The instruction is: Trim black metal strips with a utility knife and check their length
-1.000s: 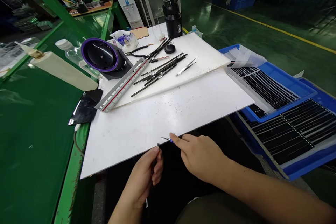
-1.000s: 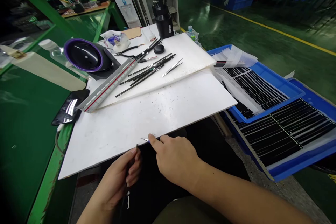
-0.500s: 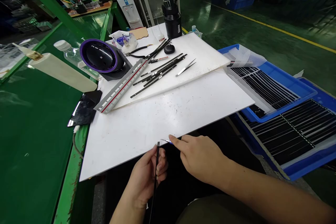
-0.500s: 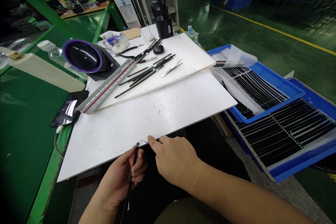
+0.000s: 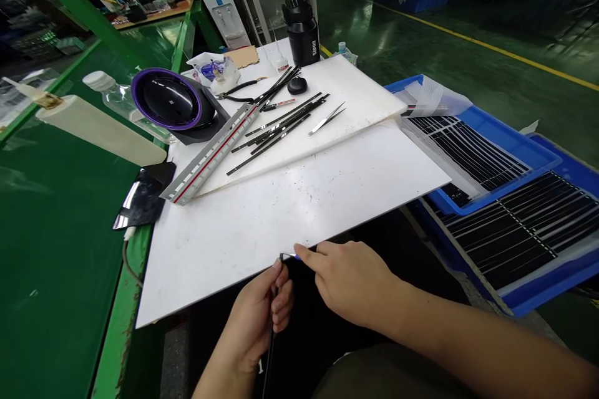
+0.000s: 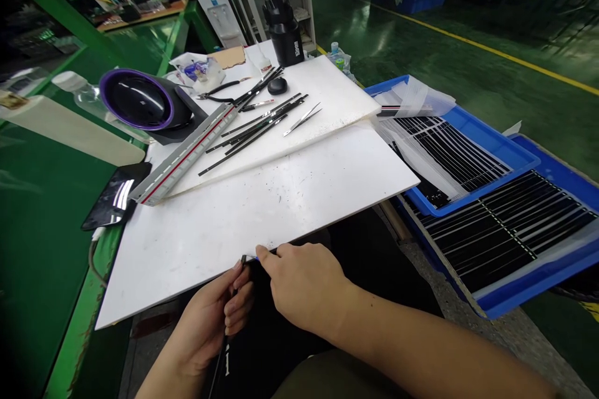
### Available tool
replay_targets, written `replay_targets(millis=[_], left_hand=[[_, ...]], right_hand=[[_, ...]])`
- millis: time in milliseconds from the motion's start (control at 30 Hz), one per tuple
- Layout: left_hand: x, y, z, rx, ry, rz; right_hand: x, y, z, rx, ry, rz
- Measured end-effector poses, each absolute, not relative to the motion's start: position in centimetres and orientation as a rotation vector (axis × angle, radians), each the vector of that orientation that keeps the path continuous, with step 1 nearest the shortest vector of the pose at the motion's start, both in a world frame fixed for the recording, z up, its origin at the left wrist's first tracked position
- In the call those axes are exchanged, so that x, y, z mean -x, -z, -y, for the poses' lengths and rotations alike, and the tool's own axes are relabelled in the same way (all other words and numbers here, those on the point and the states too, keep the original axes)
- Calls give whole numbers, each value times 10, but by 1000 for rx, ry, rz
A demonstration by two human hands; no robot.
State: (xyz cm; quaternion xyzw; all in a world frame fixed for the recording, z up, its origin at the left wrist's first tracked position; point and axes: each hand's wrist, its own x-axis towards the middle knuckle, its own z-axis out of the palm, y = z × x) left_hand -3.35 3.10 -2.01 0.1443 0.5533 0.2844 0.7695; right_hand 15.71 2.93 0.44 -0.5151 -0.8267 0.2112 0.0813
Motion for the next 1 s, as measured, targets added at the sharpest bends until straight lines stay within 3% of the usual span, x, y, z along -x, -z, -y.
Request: replay_targets(millis=[700,800,933,1000], left_hand=[[35,14,-24,-440,-647,-1212],[35,3,-18,-577,-725,-1263],[34,-13,-10,-689,-817,-1331],[34,-20,-6,-730,-840,-1358]], right_hand=[[-151,7,-23,1541,-595,2521],[-154,7,-20,1534,-875,2247],[-172,-27,-4,1305,-1773,1149],[-187,-54,12,1143,-2061,752]])
